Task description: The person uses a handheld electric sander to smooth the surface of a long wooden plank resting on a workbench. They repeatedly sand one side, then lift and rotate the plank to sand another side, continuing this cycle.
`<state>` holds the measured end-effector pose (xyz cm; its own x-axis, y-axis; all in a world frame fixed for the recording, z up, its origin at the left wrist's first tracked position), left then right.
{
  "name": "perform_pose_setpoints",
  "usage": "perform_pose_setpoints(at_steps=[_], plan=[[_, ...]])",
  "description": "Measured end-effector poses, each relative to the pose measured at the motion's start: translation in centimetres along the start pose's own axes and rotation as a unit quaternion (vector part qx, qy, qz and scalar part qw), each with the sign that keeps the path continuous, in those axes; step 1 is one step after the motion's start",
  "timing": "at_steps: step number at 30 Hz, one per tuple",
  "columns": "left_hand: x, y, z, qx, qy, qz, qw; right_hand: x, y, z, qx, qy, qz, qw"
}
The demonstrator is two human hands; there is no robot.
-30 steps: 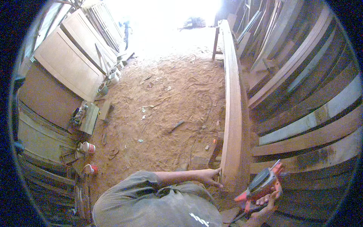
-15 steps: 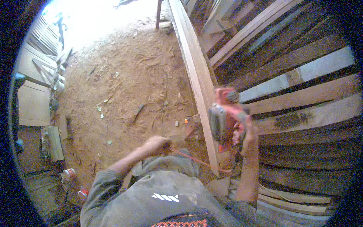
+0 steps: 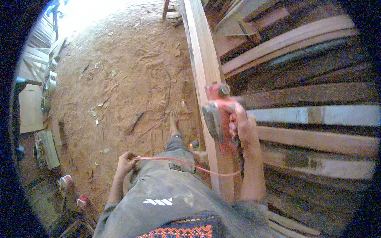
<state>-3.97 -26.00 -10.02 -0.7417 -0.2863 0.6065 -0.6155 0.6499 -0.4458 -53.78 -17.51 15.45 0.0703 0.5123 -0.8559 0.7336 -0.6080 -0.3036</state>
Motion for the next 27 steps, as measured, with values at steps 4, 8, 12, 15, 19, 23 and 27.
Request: perform_pose_setpoints(at_steps=[4,8,12,15,19,23,27], plan=[[4.9,-1.8,3.1,0.095,-0.019,-0.038,0.995,-9.2,5.8,17.0,-0.054,-0.074,-0.052,0.994],[9.2,-2.2,5.4,0.132,0.038,-0.092,0.986,-18.3,12.7,31.1,-0.075,-0.166,0.000,0.983],[6.8,-3.6,6.7,0.112,0.013,-0.168,0.979,-15.6,12.5,29.2,-0.123,-0.118,-0.002,0.985],[3.2,-2.8,6.4,0.050,0.000,-0.134,0.990,-9.2,7.8,18.0,-0.115,-0.145,-0.097,0.978],[2.6,0.6,7.4,-0.060,0.050,-0.059,0.995,0.3,1.3,-2.1,-0.112,-0.069,-0.163,0.978],[4.8,4.9,6.8,-0.152,0.062,-0.052,0.985,7.8,-2.3,-15.1,0.022,0.120,-0.100,0.987],[6.6,5.0,6.5,-0.141,0.080,-0.077,0.984,7.2,-0.8,-11.3,-0.001,0.046,-0.073,0.996]])
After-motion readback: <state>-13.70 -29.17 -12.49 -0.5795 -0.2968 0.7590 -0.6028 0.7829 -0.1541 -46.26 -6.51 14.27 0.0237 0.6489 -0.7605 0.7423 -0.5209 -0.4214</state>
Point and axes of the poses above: each hand's wrist, its own z-axis towards the middle knuckle, its own y-axis out of the palm, x = y × z, the point moved 8 cm from there along z, towards the middle knuckle, and after that the axes turned 4 degrees about -y, right-handed, at the moved point
